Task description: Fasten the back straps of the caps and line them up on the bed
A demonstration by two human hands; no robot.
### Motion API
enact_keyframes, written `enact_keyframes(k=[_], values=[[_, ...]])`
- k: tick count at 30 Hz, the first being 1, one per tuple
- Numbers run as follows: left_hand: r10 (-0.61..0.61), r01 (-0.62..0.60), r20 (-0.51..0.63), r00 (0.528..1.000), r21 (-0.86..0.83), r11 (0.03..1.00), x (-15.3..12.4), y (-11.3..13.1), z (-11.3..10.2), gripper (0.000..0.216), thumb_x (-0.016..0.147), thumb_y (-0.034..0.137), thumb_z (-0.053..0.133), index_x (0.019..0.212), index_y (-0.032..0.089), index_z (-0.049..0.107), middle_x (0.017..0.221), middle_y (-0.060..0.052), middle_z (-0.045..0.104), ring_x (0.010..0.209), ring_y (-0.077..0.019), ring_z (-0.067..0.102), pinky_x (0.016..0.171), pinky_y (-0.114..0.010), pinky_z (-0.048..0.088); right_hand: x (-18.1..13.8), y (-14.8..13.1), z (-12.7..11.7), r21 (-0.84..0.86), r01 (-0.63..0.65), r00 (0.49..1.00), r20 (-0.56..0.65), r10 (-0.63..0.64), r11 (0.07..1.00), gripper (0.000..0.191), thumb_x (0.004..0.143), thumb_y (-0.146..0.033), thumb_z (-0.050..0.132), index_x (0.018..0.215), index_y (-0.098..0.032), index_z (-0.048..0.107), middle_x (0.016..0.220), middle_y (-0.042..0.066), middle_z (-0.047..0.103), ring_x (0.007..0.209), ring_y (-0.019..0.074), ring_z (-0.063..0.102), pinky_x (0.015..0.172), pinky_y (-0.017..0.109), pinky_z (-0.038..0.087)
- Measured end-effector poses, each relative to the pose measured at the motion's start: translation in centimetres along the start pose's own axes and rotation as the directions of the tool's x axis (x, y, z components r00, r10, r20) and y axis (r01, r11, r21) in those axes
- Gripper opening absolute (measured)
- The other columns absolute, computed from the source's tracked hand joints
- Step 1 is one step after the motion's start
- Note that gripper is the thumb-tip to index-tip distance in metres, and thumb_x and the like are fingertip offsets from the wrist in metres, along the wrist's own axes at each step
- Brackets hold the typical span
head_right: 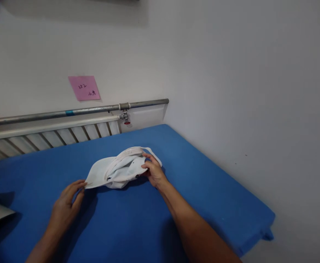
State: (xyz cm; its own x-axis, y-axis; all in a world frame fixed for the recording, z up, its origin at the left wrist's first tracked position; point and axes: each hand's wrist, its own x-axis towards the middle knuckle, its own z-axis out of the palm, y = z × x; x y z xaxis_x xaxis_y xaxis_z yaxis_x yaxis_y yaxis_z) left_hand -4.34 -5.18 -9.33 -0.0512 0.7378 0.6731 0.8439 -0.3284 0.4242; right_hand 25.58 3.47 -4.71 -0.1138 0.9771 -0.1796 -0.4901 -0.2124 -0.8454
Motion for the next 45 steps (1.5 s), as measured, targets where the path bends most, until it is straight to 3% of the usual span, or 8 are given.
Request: enact_keyframes(k=[6, 10, 17, 21, 26, 30, 38, 45], values=[[0.024, -0.011, 0.084, 0.996, -0.159, 0.987, 0.2, 5.1, 0.2, 0.046, 0.073, 0.038, 0.072, 0.117, 0.027, 0.065, 0.119, -0.009, 0.066, 0.117, -0.0327, 0.055, 0.106, -0.051, 0.035, -1.8, 0.9, 1.8, 0.007, -0.067, 0.995, 0.069, 0.067, 0.998, 0.028, 0.050, -0.011, 0.060, 0.075, -0.022, 0.057, 0.061, -0.006, 0.052, 0.053, 0.0096, 0.045, 0.050, 0.021, 0.037], [-0.058, 0.115, 0.163, 0.985, -0.366, 0.924, -0.1, 7.7, 1.1, 0.055, 0.061, 0.029, 0.082, 0.114, 0.028, 0.068, 0.119, -0.008, 0.067, 0.120, -0.0350, 0.054, 0.113, -0.052, 0.027, -3.4, 1.7, 3.0, 0.017, -0.112, 0.984, 0.141, 0.109, 0.994, 0.022, 0.053, -0.013, 0.062, 0.073, -0.021, 0.058, 0.057, -0.006, 0.051, 0.051, 0.0096, 0.045, 0.049, 0.022, 0.037], [0.137, -0.021, 0.290, 0.947, -0.369, 0.929, -0.5, 6.6, 1.1, 0.035, 0.080, 0.013, 0.053, 0.105, 0.030, 0.071, 0.091, -0.004, 0.073, 0.086, -0.0233, 0.068, 0.107, -0.047, 0.036, -4.6, 0.6, 2.9, -0.110, -0.086, 0.844, 0.521, 0.131, 0.990, 0.014, 0.063, -0.018, 0.062, 0.077, -0.019, 0.063, 0.068, -0.001, 0.063, 0.062, 0.0135, 0.059, 0.061, 0.026, 0.050], [0.209, -0.079, 0.352, 0.913, -0.349, 0.934, 0.0, 6.0, -0.2, 0.030, 0.083, 0.017, 0.045, 0.089, 0.029, 0.072, 0.085, -0.004, 0.072, 0.085, -0.0222, 0.066, 0.105, -0.046, 0.036, -3.2, -0.9, 0.7, -0.262, -0.065, 0.792, 0.574, 0.209, 0.963, 0.010, 0.060, -0.013, 0.057, 0.067, -0.017, 0.063, 0.076, 0.003, 0.068, 0.065, 0.0138, 0.061, 0.055, 0.024, 0.049], [0.185, 0.039, 0.480, 0.858, -0.419, 0.907, 0.4, 5.8, -1.7, 0.033, 0.087, 0.023, 0.041, 0.069, 0.028, 0.069, 0.078, -0.004, 0.070, 0.083, -0.0218, 0.064, 0.110, -0.047, 0.029, -0.6, -1.2, -1.6, -0.255, 0.009, 0.916, 0.389, 0.094, 0.967, 0.007, 0.061, -0.017, 0.065, 0.062, -0.017, 0.058, 0.071, 0.003, 0.066, 0.056, 0.0115, 0.057, 0.049, 0.022, 0.044], [0.191, 0.110, 0.499, 0.845, -0.512, 0.852, 0.6, 6.1, -2.6, 0.032, 0.085, 0.028, 0.047, 0.057, 0.026, 0.063, 0.070, -0.004, 0.069, 0.085, -0.0238, 0.063, 0.110, -0.047, 0.029, -0.1, -0.9, -0.8, -0.217, 0.131, 0.970, 0.229, -0.080, 0.967, 0.010, 0.068, -0.026, 0.066, 0.077, -0.021, 0.063, 0.088, 0.000, 0.068, 0.076, 0.0119, 0.060, 0.062, 0.022, 0.045], [0.335, -0.049, 0.594, 0.731, -0.443, 0.895, 0.1, 7.8, -1.9, 0.035, 0.080, 0.008, 0.036, 0.066, 0.026, 0.064, 0.074, 0.000, 0.067, 0.082, -0.0177, 0.062, 0.108, -0.043, 0.030, -2.7, 0.2, 2.6, -0.584, 0.275, 0.908, 0.420, -0.006, 0.764, 0.034, 0.068, -0.020, 0.068, 0.102, -0.022, 0.065, 0.104, 0.004, 0.066, 0.094, 0.0188, 0.059, 0.084, 0.033, 0.045], [0.333, -0.131, 0.610, 0.719, -0.351, 0.927, -0.4, 7.5, -0.7, 0.033, 0.072, 0.003, 0.042, 0.070, 0.026, 0.066, 0.074, -0.001, 0.066, 0.083, -0.0190, 0.061, 0.108, -0.044, 0.030, -2.3, 1.5, 2.4, -0.775, 0.514, 0.857, 0.481, -0.186, 0.367, 0.037, 0.070, -0.002, 0.049, 0.095, -0.023, 0.067, 0.097, 0.004, 0.065, 0.090, 0.0191, 0.057, 0.082, 0.034, 0.042]])
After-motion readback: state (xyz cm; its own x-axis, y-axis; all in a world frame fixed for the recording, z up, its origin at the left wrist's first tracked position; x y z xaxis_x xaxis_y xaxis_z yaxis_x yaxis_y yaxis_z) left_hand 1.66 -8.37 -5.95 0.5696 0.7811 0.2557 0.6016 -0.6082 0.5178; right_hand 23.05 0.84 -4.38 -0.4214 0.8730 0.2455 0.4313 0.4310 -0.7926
